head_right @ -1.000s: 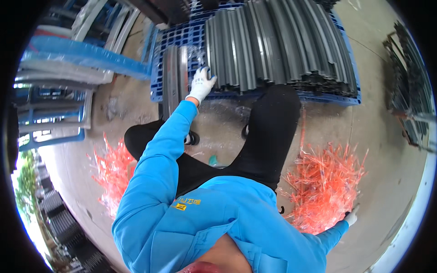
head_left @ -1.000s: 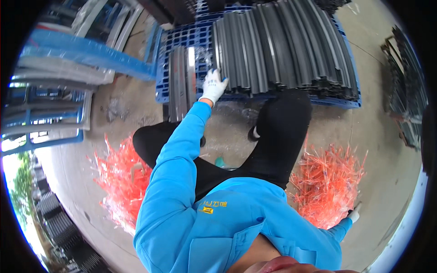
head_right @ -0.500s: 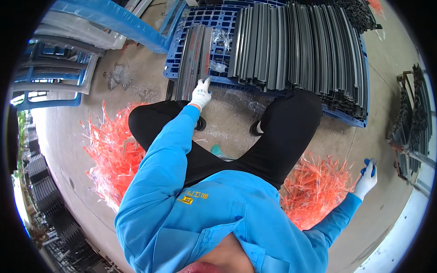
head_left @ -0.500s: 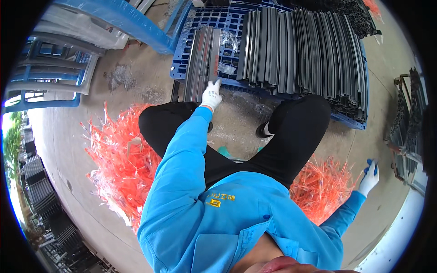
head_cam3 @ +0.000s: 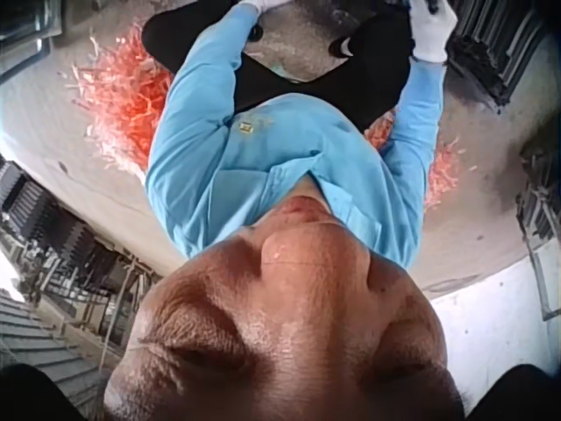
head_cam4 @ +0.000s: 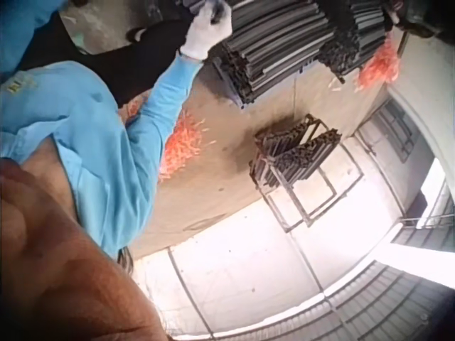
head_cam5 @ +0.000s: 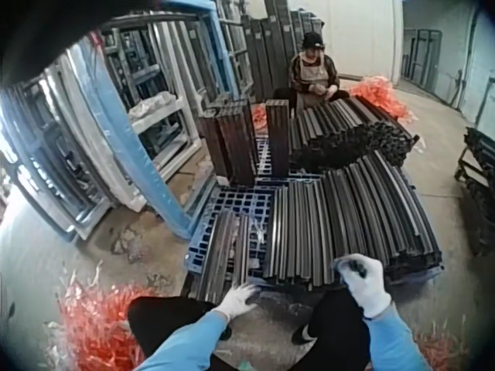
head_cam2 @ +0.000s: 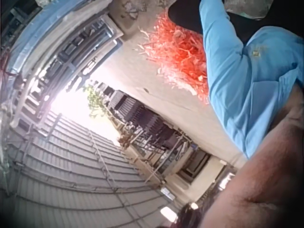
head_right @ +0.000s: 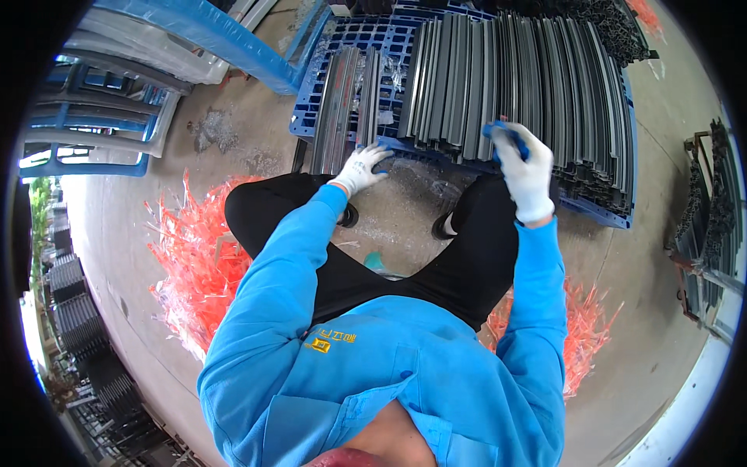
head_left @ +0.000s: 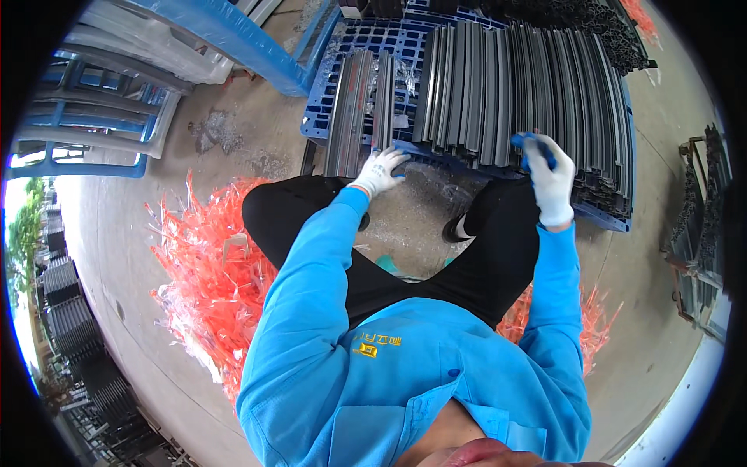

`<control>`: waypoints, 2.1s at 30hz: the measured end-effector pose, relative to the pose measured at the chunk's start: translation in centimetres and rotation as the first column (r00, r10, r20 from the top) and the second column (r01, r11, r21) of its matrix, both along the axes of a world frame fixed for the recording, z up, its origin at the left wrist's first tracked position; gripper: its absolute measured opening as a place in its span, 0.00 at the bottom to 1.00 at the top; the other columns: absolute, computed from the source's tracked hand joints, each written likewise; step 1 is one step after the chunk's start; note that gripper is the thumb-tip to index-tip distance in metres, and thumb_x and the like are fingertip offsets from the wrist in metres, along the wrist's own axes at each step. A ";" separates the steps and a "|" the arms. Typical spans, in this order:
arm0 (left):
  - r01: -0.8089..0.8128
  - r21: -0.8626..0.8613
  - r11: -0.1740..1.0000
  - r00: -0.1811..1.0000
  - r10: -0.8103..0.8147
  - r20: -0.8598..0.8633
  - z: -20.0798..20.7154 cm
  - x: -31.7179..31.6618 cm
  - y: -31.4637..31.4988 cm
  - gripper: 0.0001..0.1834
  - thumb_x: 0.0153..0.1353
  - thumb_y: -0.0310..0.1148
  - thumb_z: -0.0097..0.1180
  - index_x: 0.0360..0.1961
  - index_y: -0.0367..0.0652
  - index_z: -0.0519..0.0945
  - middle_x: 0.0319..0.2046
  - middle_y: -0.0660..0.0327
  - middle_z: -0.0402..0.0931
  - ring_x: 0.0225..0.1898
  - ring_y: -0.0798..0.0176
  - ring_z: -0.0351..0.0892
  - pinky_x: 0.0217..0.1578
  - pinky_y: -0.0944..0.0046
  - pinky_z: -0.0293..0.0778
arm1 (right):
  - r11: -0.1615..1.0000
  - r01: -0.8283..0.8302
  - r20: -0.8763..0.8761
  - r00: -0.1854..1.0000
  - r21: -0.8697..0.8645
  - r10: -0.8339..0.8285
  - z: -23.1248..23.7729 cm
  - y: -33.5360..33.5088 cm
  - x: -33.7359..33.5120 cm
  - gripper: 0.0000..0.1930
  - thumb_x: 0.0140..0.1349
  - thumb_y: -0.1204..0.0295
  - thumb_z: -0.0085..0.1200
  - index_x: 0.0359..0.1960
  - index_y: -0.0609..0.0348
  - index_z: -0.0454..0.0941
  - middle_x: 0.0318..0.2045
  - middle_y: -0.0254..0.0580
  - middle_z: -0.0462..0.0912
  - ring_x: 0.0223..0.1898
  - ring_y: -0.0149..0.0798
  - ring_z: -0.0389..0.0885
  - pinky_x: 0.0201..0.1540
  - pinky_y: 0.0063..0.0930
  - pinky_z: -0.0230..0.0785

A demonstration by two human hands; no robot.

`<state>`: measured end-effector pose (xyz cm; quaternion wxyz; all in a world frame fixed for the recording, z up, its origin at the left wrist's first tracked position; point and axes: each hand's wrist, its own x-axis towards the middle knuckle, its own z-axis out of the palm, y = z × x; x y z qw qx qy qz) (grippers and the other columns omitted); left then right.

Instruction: The person assembles plastic connectors onto metal bars by hand.

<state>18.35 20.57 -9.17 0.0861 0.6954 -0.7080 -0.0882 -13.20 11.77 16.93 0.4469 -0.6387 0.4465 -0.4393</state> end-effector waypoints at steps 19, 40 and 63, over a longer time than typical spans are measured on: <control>-0.380 0.408 0.830 0.771 0.528 -0.357 1.4 -4.8 -0.2 0.44 0.47 0.35 0.59 0.66 0.52 0.53 0.37 0.48 0.75 0.34 0.50 0.78 0.33 0.57 0.76 | 0.966 -0.016 -0.414 0.902 0.259 0.126 -5.4 -3.5 2.4 0.15 0.56 0.66 0.56 0.41 0.63 0.78 0.24 0.37 0.77 0.21 0.24 0.71 0.20 0.16 0.67; -0.048 0.306 0.951 -0.295 0.279 -0.914 24.6 3.3 4.2 0.27 0.55 0.29 0.54 0.57 0.44 0.65 0.41 0.44 0.75 0.29 0.55 0.79 0.23 0.67 0.77 | 0.791 -0.446 0.173 0.894 0.419 0.413 -4.5 2.3 8.2 0.16 0.62 0.67 0.49 0.47 0.65 0.73 0.30 0.38 0.80 0.23 0.24 0.73 0.25 0.13 0.65; -0.467 -0.245 0.850 0.582 0.087 -0.808 22.8 3.7 5.2 0.24 0.42 0.23 0.64 0.44 0.38 0.75 0.39 0.57 0.79 0.38 0.62 0.77 0.44 0.66 0.73 | 0.433 -0.598 0.371 0.782 0.674 0.501 -4.5 5.9 19.0 0.17 0.64 0.60 0.47 0.44 0.60 0.75 0.22 0.35 0.77 0.17 0.25 0.70 0.18 0.16 0.62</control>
